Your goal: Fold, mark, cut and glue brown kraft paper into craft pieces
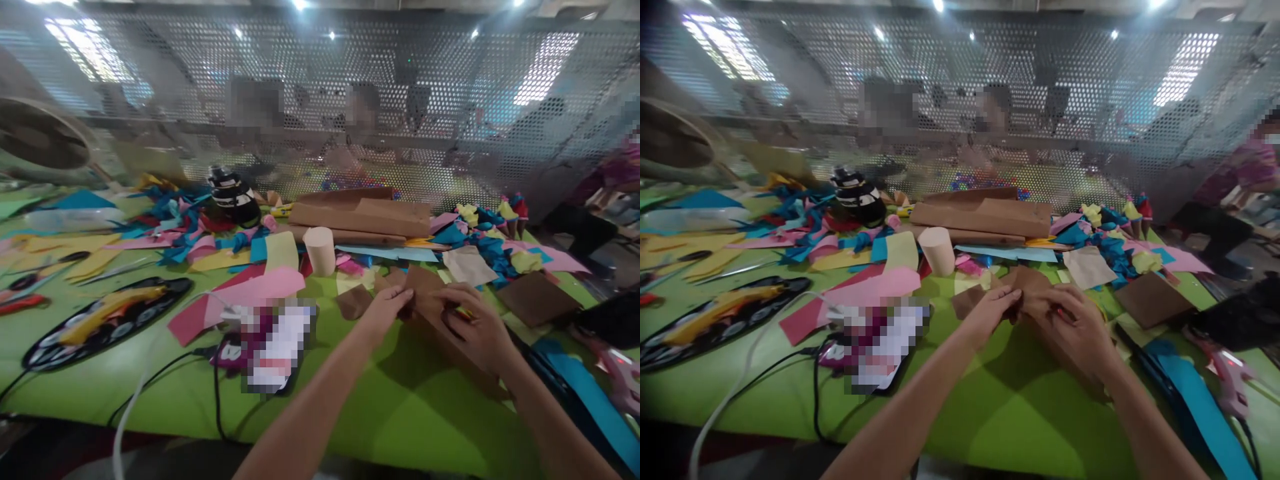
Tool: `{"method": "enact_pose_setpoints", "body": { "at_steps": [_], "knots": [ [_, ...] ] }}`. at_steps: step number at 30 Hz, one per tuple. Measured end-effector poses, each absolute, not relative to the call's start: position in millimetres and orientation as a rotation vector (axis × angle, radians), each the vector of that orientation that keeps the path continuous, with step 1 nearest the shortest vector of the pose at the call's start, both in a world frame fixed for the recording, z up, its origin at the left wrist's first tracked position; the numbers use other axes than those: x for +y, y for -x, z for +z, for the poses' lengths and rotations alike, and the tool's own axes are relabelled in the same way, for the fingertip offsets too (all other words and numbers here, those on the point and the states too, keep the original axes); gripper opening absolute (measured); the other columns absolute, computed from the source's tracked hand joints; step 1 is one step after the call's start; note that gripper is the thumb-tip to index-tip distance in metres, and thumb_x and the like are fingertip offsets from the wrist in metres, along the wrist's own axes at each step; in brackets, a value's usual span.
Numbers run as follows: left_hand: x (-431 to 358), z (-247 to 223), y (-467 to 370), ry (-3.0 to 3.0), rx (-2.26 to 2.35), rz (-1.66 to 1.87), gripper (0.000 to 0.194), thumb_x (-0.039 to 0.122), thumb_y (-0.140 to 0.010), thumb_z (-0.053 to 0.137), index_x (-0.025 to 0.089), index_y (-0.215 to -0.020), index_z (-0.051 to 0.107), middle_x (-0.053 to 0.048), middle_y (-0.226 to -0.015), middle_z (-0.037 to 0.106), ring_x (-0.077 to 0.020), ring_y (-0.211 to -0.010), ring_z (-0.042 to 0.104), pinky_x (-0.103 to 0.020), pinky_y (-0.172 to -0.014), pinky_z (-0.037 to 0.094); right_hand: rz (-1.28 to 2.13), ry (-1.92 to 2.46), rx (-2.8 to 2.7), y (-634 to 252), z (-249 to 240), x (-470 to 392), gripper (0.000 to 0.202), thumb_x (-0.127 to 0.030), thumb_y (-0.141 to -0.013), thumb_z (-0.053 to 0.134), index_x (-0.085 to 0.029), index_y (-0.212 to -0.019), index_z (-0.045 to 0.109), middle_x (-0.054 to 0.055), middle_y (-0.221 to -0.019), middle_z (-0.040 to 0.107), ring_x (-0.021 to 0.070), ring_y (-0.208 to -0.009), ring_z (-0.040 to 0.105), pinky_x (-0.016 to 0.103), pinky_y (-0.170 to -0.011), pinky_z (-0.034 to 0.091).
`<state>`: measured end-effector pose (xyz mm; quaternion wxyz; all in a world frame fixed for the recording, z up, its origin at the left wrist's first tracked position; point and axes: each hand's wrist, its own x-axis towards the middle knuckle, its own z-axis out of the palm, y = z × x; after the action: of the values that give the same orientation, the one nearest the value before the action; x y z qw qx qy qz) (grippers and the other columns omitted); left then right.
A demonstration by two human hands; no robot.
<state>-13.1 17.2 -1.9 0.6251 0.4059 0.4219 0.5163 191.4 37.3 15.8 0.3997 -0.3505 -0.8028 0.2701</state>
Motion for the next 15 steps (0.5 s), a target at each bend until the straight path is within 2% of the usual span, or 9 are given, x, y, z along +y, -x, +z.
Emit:
{"method": "enact_pose_setpoints", "body": {
  "at_steps": [4,10,15],
  "knots": [
    [14,-5,6,-0.980,0.939,1.115,0.041,0.056,-0.082,0.070,0.016,-0.075,0.063,-0.002,-0.061,0.061,-0.0130,-0.058,0.054,-0.025,-0.059,0.040,0.698,0.918,-2.019,-184,16,32,0.010,-0.028,-0.089,0.072,-0.025,-0.096,0.078,0.005,-0.092,0.064,0.0216,-0.088,0.061,0.032,-0.076,0.050],
    [12,-8,3,-1.220,0.987,1.136,0.043,0.054,-0.092,0.059,0.017,-0.072,0.063,-0.003,-0.069,0.062,-0.0157,-0.067,0.055,-0.028,-0.068,0.044,0.705,1.005,-1.907,-182,21,32,0.007,-0.026,-0.088,0.070,-0.022,-0.084,0.074,0.005,-0.086,0.065,0.0218,-0.084,0.061,0.032,-0.075,0.049],
    [9,-3,4,-1.377,1.059,1.087,0.035,0.049,-0.097,0.054,0.018,-0.091,0.070,-0.006,-0.091,0.070,-0.0218,-0.092,0.061,-0.031,-0.083,0.047,0.739,1.054,-1.807,-177,26,27,0.010,-0.026,-0.087,0.069,-0.021,-0.078,0.070,0.004,-0.083,0.065,0.0207,-0.080,0.060,0.031,-0.071,0.048]
  ]
}}
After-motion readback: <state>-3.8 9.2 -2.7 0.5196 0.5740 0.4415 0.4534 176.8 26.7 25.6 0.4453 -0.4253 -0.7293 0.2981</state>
